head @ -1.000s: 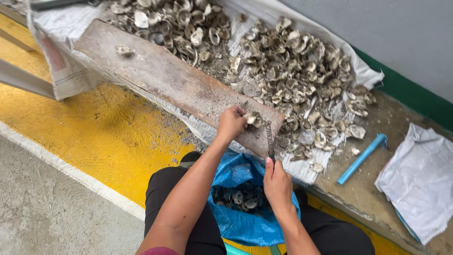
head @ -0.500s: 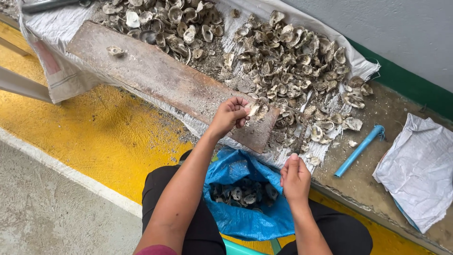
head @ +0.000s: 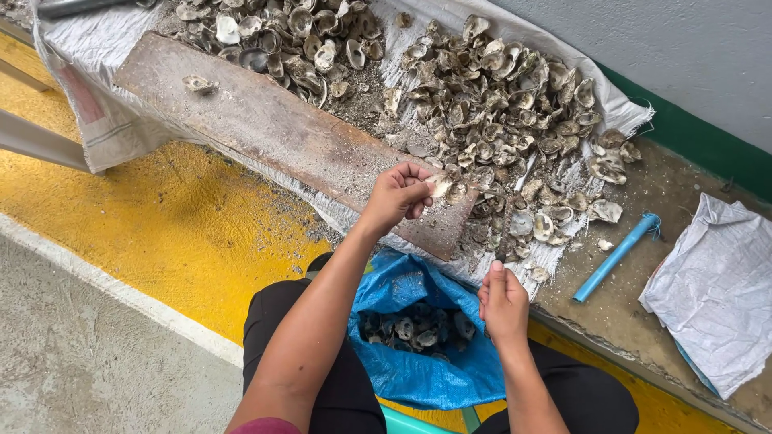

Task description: Opening oyster shells using a hand prying tool to clean or prepare them.

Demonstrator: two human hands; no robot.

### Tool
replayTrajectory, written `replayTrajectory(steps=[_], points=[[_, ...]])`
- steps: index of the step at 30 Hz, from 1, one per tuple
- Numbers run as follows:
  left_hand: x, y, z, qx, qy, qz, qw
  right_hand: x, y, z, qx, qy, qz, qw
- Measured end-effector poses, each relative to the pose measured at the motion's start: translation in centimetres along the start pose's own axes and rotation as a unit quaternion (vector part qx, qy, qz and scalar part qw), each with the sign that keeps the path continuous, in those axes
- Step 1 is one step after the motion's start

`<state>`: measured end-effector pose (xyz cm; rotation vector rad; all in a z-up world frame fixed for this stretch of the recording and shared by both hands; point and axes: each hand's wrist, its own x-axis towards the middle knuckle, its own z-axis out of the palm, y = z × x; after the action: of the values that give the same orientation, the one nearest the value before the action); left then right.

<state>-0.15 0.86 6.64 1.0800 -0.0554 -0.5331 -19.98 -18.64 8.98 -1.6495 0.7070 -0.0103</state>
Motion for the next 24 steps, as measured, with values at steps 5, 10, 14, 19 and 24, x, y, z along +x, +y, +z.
replayTrajectory(steps=[5,10,14,19,24], points=[[1.1,-2.8,-1.5,0.159,0.141,-0.048,0.976,-1.6,-1.0,1.5,-0.216,0.024,-0.147,0.965],[1.2,-3.4,-1.6,0.212,0.171,-0.051,0.961,-1.5,-1.1,3.3,-0.297,0.018,-0.153,0.942],[1.3,-3.3,-1.8,0.215,0.173,-0.051,0.960,-1.0,-1.2,4.0,-0.347,0.001,-0.165,0.923],[1.8,-3.9,-2.2,0.195,0.174,-0.033,0.965,-2.1,-3.7,3.3,-0.305,0.011,-0.168,0.937],[1.1,-3.4,-1.8,0.197,0.174,-0.038,0.964,-3.9,-4.1,2.6,-0.071,0.122,-0.316,0.938]])
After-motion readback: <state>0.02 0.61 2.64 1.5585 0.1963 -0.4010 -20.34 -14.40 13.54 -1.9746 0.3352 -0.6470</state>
